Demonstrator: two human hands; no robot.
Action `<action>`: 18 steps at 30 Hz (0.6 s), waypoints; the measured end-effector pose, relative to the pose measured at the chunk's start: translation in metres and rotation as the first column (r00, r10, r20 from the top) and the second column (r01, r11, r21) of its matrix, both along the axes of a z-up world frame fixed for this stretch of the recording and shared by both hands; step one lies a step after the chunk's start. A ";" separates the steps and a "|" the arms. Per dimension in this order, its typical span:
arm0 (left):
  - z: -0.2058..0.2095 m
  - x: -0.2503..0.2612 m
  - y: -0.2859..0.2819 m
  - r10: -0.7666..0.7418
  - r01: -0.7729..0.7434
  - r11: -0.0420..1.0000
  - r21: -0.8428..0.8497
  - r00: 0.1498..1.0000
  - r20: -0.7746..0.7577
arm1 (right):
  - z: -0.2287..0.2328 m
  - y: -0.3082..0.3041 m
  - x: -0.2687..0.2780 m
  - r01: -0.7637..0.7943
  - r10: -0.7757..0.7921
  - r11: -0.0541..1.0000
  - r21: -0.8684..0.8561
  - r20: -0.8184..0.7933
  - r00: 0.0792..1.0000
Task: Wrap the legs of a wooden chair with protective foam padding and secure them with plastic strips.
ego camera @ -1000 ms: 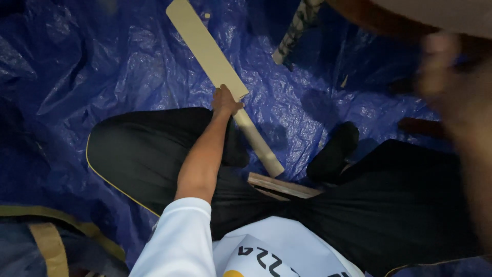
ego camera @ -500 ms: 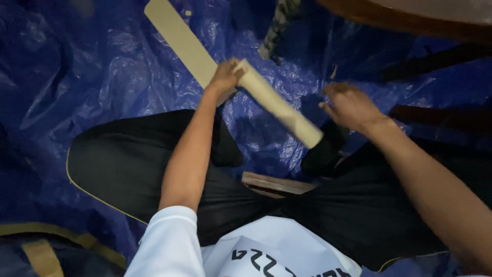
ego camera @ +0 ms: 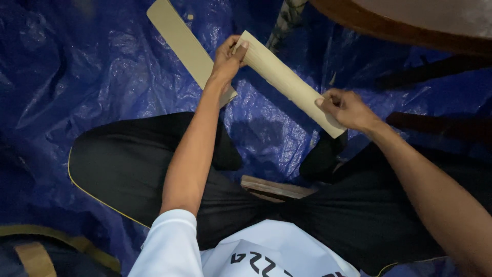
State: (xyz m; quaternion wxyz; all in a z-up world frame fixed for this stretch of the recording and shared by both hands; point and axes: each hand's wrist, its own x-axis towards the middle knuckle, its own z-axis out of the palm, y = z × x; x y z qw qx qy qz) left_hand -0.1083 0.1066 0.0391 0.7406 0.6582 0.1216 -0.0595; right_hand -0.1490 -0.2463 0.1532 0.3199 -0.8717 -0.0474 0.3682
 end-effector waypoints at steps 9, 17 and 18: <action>-0.110 0.007 0.040 0.484 -0.484 0.875 -0.018 0.875 -0.019 | -0.065 -0.016 -0.012 0.020 -0.028 0.973 0.230 0.032 0.999; -0.157 -0.071 0.054 0.415 -0.019 0.605 0.796 0.861 -0.294 | -0.078 0.076 0.013 0.320 -0.272 0.819 0.476 -0.170 0.947; -0.160 -0.076 0.051 0.453 -0.070 0.676 0.733 0.824 -0.340 | -0.092 0.081 0.019 0.269 -0.290 0.852 0.449 -0.022 0.957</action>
